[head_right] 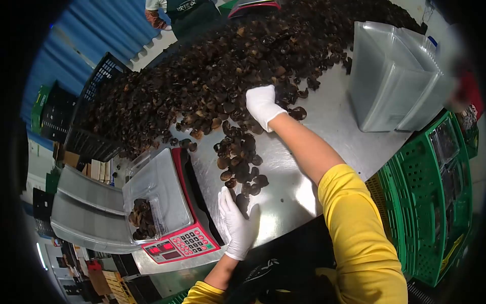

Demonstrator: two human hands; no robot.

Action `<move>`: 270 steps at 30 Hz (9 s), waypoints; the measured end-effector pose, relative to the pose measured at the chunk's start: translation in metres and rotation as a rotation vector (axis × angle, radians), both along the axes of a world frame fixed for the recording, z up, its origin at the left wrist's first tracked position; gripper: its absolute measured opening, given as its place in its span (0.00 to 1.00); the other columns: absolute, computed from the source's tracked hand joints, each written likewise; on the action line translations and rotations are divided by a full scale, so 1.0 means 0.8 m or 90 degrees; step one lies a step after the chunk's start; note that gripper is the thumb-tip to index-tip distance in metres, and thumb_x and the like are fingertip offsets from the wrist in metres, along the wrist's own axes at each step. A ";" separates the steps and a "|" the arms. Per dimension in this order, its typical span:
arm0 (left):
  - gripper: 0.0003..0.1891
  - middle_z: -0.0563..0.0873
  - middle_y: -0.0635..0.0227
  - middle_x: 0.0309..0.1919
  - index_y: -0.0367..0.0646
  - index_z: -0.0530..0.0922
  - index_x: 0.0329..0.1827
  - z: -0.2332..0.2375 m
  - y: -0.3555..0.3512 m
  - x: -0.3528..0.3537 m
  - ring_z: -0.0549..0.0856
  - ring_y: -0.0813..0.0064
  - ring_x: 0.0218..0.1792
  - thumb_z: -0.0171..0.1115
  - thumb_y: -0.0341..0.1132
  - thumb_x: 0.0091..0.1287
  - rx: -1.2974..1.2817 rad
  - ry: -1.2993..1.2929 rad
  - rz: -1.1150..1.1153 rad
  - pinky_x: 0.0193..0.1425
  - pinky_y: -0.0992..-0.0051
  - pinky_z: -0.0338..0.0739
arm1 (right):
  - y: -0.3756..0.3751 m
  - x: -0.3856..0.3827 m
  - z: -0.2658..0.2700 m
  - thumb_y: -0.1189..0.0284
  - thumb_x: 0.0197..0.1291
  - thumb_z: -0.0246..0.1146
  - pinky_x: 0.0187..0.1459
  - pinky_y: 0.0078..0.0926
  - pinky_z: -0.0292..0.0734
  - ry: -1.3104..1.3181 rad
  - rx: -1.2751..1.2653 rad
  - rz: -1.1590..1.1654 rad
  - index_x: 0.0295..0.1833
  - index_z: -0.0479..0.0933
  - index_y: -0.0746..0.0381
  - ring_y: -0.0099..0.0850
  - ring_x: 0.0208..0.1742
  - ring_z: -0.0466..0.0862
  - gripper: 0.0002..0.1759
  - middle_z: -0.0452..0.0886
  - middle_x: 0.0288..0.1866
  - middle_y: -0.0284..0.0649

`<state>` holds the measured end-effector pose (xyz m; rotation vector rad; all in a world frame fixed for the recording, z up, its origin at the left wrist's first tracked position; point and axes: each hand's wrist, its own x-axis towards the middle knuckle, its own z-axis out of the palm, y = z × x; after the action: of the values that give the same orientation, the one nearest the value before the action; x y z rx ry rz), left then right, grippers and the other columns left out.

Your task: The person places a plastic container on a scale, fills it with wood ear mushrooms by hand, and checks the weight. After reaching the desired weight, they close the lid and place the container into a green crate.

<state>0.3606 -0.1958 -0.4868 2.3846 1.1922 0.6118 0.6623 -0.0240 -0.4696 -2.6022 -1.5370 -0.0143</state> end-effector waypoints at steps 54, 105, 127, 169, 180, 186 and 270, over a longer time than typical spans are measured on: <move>0.52 0.57 0.34 0.72 0.25 0.45 0.76 -0.013 0.002 -0.005 0.57 0.38 0.73 0.69 0.36 0.54 -0.062 -0.097 0.044 0.77 0.52 0.50 | -0.116 -0.170 -0.008 0.68 0.50 0.65 0.41 0.33 0.67 0.052 0.209 0.408 0.32 0.79 0.57 0.35 0.41 0.78 0.06 0.79 0.33 0.35; 0.51 0.62 0.35 0.68 0.24 0.50 0.73 -0.013 0.009 -0.004 0.60 0.37 0.71 0.74 0.34 0.52 -0.104 -0.149 0.059 0.76 0.50 0.55 | -0.138 -0.126 0.021 0.71 0.53 0.68 0.54 0.36 0.73 0.124 0.115 0.334 0.48 0.83 0.59 0.40 0.50 0.79 0.15 0.80 0.43 0.40; 0.41 0.65 0.40 0.68 0.29 0.57 0.73 0.013 0.011 0.006 0.64 0.38 0.70 0.65 0.28 0.56 0.034 -0.155 -0.022 0.75 0.51 0.58 | -0.243 -0.117 -0.002 0.78 0.68 0.59 0.46 0.19 0.77 0.682 0.306 -0.013 0.48 0.80 0.66 0.19 0.40 0.79 0.07 0.82 0.38 0.30; 0.51 0.65 0.46 0.68 0.34 0.49 0.77 0.055 0.013 -0.036 0.75 0.49 0.58 0.71 0.26 0.52 -0.089 0.139 -0.072 0.60 0.61 0.77 | -0.379 -0.081 0.110 0.62 0.52 0.71 0.43 0.35 0.80 0.244 -0.082 0.232 0.50 0.79 0.57 0.40 0.39 0.85 0.20 0.84 0.34 0.38; 0.74 0.58 0.42 0.75 0.37 0.46 0.79 0.090 0.096 0.035 0.70 0.45 0.68 0.87 0.47 0.28 0.026 0.438 -0.086 0.59 0.59 0.80 | -0.245 -0.116 0.001 0.61 0.49 0.70 0.50 0.40 0.77 0.223 0.026 0.122 0.47 0.76 0.63 0.48 0.47 0.81 0.23 0.79 0.42 0.46; 0.71 0.70 0.49 0.58 0.37 0.49 0.78 0.062 0.108 0.028 0.75 0.49 0.59 0.87 0.44 0.29 -0.070 0.342 -0.160 0.54 0.60 0.82 | -0.287 -0.157 0.015 0.64 0.39 0.79 0.41 0.34 0.81 0.501 0.096 0.139 0.73 0.60 0.57 0.42 0.37 0.83 0.53 0.74 0.52 0.46; 0.23 0.84 0.60 0.41 0.33 0.70 0.65 0.045 0.069 0.016 0.84 0.71 0.39 0.61 0.32 0.69 -0.149 -0.141 0.041 0.45 0.76 0.78 | -0.155 -0.143 0.005 0.70 0.46 0.64 0.60 0.40 0.64 0.036 0.361 0.379 0.30 0.83 0.54 0.33 0.50 0.77 0.04 0.81 0.39 0.32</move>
<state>0.3734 -0.1407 -0.4509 2.0346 1.1774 0.6961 0.5477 -0.1478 -0.4654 -1.6518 -1.8800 -0.2745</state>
